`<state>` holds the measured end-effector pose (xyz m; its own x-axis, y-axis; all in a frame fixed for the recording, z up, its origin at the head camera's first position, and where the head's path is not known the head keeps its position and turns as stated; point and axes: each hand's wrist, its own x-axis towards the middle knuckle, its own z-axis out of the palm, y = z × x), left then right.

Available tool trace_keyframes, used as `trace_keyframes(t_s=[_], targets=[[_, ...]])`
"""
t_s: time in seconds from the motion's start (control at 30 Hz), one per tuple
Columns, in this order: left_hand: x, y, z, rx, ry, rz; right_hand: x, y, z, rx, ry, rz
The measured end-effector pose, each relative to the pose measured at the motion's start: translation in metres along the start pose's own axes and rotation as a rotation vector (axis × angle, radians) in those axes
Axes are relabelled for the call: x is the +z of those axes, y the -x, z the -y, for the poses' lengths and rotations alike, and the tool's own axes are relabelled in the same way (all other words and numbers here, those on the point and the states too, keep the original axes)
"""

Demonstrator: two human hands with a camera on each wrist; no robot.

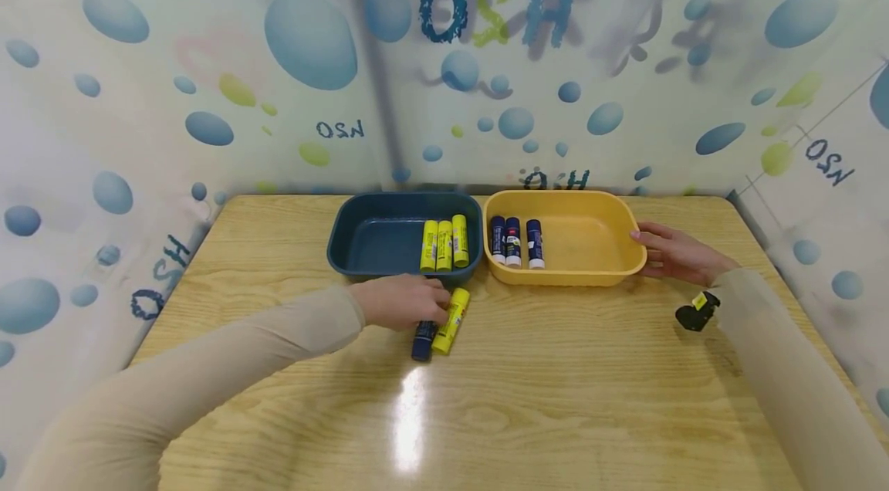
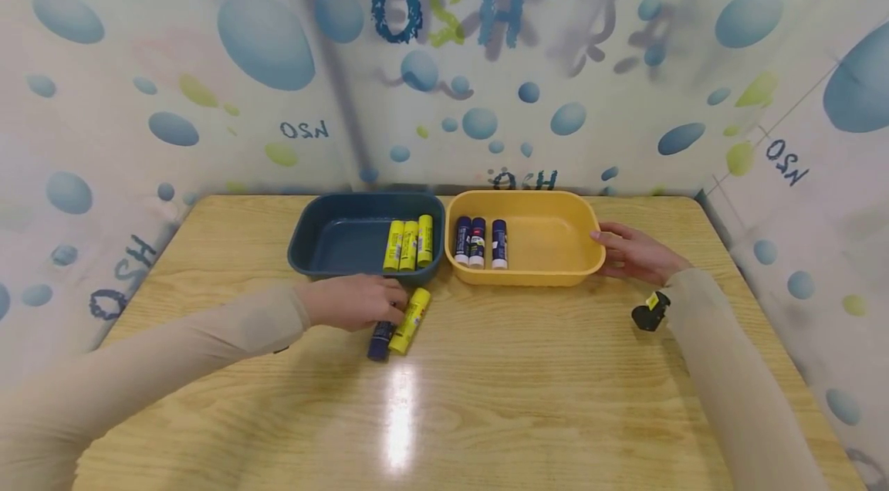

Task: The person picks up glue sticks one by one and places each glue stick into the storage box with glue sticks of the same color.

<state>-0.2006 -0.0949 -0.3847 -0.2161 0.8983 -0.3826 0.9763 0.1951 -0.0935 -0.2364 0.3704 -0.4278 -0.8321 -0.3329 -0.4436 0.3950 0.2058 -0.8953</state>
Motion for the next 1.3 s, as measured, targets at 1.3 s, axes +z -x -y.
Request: trace_keyframes(t_s=[1.3], targets=[[-0.01, -0.003, -0.007, -0.175, 0.175, 0.067, 0.0, 0.0, 0.0, -0.011, 0.018, 0.012]])
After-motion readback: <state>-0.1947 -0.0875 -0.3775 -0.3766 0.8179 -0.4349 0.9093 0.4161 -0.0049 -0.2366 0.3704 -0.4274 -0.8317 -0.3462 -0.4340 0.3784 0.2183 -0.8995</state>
